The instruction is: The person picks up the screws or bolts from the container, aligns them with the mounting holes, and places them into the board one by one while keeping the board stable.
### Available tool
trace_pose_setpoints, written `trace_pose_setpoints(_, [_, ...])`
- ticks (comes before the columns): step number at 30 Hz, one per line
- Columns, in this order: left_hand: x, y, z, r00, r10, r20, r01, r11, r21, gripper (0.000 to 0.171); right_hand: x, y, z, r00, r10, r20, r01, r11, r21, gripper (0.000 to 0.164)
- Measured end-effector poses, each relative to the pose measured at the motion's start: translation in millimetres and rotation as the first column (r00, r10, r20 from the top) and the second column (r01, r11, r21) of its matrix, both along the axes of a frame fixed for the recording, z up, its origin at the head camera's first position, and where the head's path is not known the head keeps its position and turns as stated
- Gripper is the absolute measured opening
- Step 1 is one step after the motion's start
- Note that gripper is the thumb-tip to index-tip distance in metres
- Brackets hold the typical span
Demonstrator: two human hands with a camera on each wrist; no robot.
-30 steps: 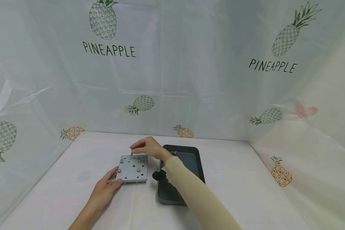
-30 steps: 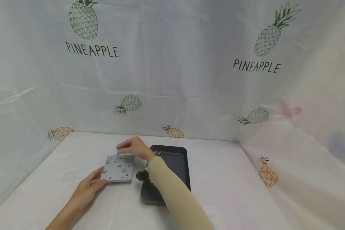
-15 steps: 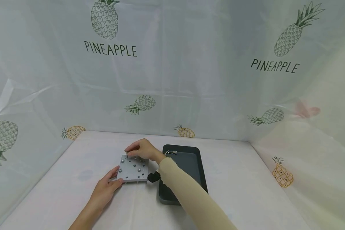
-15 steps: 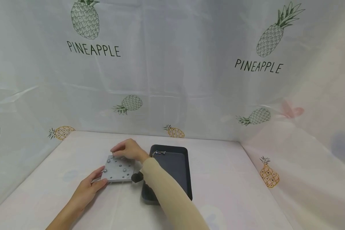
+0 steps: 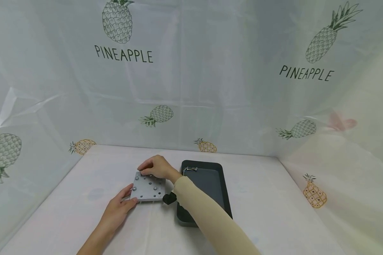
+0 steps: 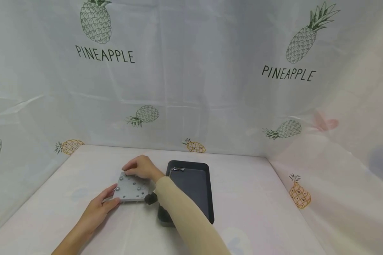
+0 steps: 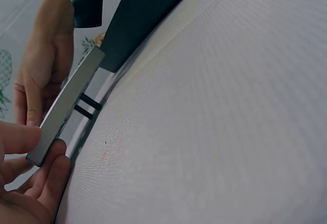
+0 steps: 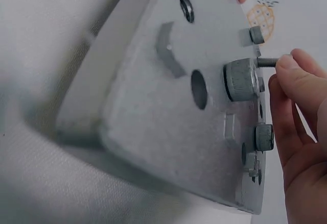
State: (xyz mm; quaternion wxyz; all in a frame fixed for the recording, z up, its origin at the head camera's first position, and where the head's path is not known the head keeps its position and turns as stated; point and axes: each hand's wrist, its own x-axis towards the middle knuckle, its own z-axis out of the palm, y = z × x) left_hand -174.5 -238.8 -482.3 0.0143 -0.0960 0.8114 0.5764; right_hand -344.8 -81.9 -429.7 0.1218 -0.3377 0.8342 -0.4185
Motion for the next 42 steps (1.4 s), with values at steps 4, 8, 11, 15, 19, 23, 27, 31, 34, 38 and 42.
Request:
trace_pose_setpoints(4, [0.2,0.3,0.0,1.000,0.001,0.003,-0.001,1.000,0.002,0.071,0.7,-1.1,-1.1,1.000,-0.003,-0.002,0.003,1.000,0.011,0.013])
trace_pose_setpoints(8, [0.7,0.7,0.4,1.000,0.000,0.002,0.000,1.000,0.002,0.071,1.2,-2.5,-2.2,1.000,-0.008,0.006,0.008,1.000,0.026,0.013])
trace_pose_setpoints(11, [0.9,0.3,0.4,1.000,-0.001,0.001,0.001,1.000,0.003,0.071,1.9,-4.1,-2.7,1.000,-0.008,-0.014,0.009,0.999,0.045,0.013])
trace_pose_setpoints(15, [0.7,0.2,0.8,1.000,-0.004,-0.003,0.004,1.000,0.008,0.071,2.9,-5.1,-2.1,0.998,0.000,-0.056,0.005,0.997,0.073,0.013])
trace_pose_setpoints(19, [0.6,0.8,0.3,1.000,0.000,0.005,0.000,1.000,0.012,0.071,4.5,-1.7,1.6,0.997,0.021,-0.070,-0.014,0.995,0.095,0.015])
trace_pose_setpoints(23, [0.4,1.7,-0.2,1.000,0.010,0.017,-0.010,1.000,0.006,0.071,3.9,11.3,12.7,0.994,0.071,-0.079,-0.062,0.992,0.108,0.021])
trace_pose_setpoints(27, [-0.1,2.0,0.3,1.000,0.014,0.012,-0.014,1.000,-0.001,0.072,-3.1,34.6,27.0,0.988,0.101,-0.118,-0.089,0.991,0.098,0.026])
trace_pose_setpoints(31, [0.1,1.8,-0.4,1.000,0.014,0.002,-0.014,1.000,0.003,0.071,-8.9,66.1,41.3,0.983,0.088,-0.162,-0.074,0.993,0.093,0.028])
trace_pose_setpoints(34, [0.1,1.5,-0.6,1.000,0.011,-0.002,-0.011,1.000,0.006,0.071,-11.3,92.8,50.6,0.980,0.066,-0.189,-0.048,0.994,0.100,0.030])
trace_pose_setpoints(38, [-0.5,1.8,-0.6,1.000,0.010,0.004,-0.010,1.000,0.004,0.072,-14.5,127.9,58.2,0.978,0.029,-0.206,-0.011,0.996,0.088,0.035])
trace_pose_setpoints(42, [-0.4,2.9,-0.7,1.000,0.021,0.017,-0.021,1.000,0.008,0.073,-20.4,157.4,55.5,0.981,-0.017,-0.195,0.028,0.998,0.054,0.040])
